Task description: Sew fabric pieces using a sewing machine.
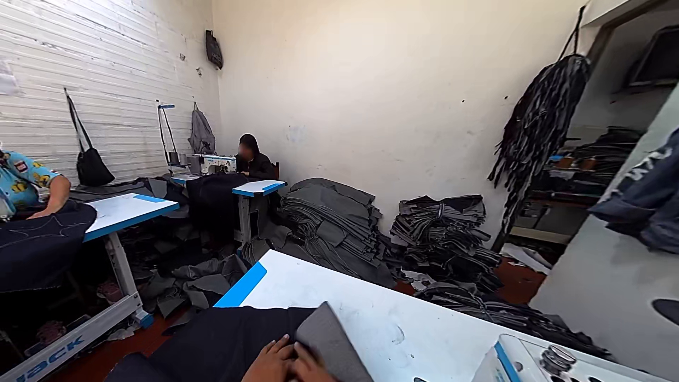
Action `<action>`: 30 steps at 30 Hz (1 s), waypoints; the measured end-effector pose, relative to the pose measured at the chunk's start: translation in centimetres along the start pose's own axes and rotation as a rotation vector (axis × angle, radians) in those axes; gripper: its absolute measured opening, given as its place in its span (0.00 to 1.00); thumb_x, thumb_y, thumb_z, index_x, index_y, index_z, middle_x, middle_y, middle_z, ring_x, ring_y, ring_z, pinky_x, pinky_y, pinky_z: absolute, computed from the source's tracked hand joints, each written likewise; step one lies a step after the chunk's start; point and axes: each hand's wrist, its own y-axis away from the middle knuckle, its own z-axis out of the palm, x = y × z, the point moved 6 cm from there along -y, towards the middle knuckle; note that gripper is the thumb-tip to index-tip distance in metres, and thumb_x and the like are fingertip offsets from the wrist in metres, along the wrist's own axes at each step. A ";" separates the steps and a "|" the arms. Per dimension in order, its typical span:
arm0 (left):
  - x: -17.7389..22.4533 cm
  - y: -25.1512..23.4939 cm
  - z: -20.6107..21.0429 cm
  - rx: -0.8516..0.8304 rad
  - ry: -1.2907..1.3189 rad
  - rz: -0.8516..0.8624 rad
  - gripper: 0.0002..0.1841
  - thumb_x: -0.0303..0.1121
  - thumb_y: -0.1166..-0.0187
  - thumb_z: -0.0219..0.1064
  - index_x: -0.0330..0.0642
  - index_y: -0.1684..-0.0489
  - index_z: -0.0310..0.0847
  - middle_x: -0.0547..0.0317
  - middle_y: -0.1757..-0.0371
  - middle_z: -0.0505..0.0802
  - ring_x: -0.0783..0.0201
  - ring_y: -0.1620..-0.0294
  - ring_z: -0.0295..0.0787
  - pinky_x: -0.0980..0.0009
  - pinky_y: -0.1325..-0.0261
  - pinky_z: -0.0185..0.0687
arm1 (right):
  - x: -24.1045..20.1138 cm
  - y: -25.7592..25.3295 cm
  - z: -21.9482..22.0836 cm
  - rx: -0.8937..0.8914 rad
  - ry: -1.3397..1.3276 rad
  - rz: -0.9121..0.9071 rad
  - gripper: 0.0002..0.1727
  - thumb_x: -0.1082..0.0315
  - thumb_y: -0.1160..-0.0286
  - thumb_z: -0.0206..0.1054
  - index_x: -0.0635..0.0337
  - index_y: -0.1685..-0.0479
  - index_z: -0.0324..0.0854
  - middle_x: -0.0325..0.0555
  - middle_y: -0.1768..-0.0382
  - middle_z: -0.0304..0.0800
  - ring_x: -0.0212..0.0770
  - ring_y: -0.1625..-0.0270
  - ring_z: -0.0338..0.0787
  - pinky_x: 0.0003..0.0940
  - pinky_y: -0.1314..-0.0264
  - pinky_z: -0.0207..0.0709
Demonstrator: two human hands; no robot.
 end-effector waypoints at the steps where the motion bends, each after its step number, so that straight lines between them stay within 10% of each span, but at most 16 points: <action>1: -0.1 0.7 -0.2 0.115 -0.007 0.038 0.19 0.36 0.11 0.57 0.36 0.34 0.88 0.45 0.20 0.83 0.41 0.10 0.65 0.42 0.10 0.54 | 2.4 -2.1 -0.6 0.026 0.051 0.083 0.26 0.57 0.08 0.53 0.63 0.20 0.75 0.60 0.09 0.58 0.66 0.05 0.50 0.68 0.07 0.40; 4: -1.0 2.4 -0.2 0.348 -0.022 0.078 0.19 0.41 0.12 0.61 0.37 0.38 0.91 0.43 0.30 0.90 0.38 0.20 0.79 0.40 0.19 0.70 | 8.6 -4.7 -1.0 0.015 0.151 0.240 0.38 0.36 0.14 0.52 0.41 0.08 0.63 0.38 0.04 0.49 0.58 0.02 0.36 0.82 0.14 0.19; 8: -5.8 -1.4 -1.6 0.100 0.038 -0.318 0.42 0.59 0.14 0.58 0.40 0.07 0.56 0.47 0.06 0.62 0.44 0.03 0.44 0.37 0.05 0.29 | 9.0 -4.9 -1.1 0.097 0.141 0.232 0.39 0.34 0.13 0.48 0.44 0.09 0.64 0.41 0.05 0.54 0.57 0.02 0.42 0.79 0.12 0.25; 10: -7.3 -4.4 -3.5 0.010 -0.007 -0.486 0.49 0.62 0.17 0.61 0.42 0.03 0.43 0.47 0.05 0.59 0.45 0.03 0.43 0.34 0.07 0.29 | 9.0 -4.8 -1.0 0.075 0.141 0.253 0.38 0.34 0.12 0.46 0.42 0.08 0.62 0.39 0.04 0.52 0.56 0.02 0.40 0.78 0.11 0.24; 14: -8.0 -9.6 -6.9 -0.191 -0.081 -0.551 0.37 0.60 0.19 0.66 0.32 0.28 0.79 0.35 0.23 0.81 0.40 0.17 0.71 0.35 0.16 0.55 | 9.5 -4.6 -1.2 0.125 0.058 0.220 0.34 0.39 0.08 0.41 0.44 0.11 0.68 0.39 0.06 0.57 0.54 0.02 0.44 0.77 0.11 0.24; 19: -7.8 -10.7 -6.9 -0.219 0.715 -0.434 0.13 0.27 0.18 0.68 0.33 0.41 0.74 0.53 0.54 0.89 0.66 0.57 0.88 0.65 0.46 0.85 | 10.4 -4.5 -2.0 0.238 -0.038 0.198 0.27 0.53 0.06 0.48 0.50 0.13 0.71 0.42 0.09 0.64 0.53 0.04 0.53 0.73 0.08 0.26; 24: -8.4 -11.6 -7.4 -0.044 0.162 -0.478 0.36 0.41 0.28 0.81 0.31 0.26 0.69 0.35 0.44 0.88 0.44 0.41 0.87 0.47 0.28 0.76 | 9.8 -5.1 -1.6 0.070 0.158 0.212 0.37 0.41 0.10 0.49 0.36 0.02 0.47 0.35 0.01 0.32 0.56 0.01 0.26 0.82 0.14 0.19; 27: -6.5 -9.2 -4.8 0.126 -0.197 -0.193 0.23 0.43 0.15 0.67 0.30 0.36 0.84 0.39 0.31 0.89 0.43 0.20 0.79 0.42 0.09 0.52 | 9.7 -5.1 -1.1 -0.031 0.188 0.200 0.39 0.34 0.11 0.44 0.33 0.03 0.49 0.33 0.02 0.36 0.56 0.01 0.26 0.84 0.16 0.14; 30: -6.2 -4.8 -2.3 0.198 -0.050 0.079 0.15 0.32 0.12 0.61 0.30 0.44 0.91 0.40 0.30 0.90 0.42 0.20 0.81 0.48 0.12 0.63 | 8.3 -3.3 -0.4 -0.067 0.138 0.139 0.39 0.34 0.12 0.47 0.37 0.04 0.52 0.37 0.02 0.40 0.60 0.02 0.29 0.86 0.17 0.15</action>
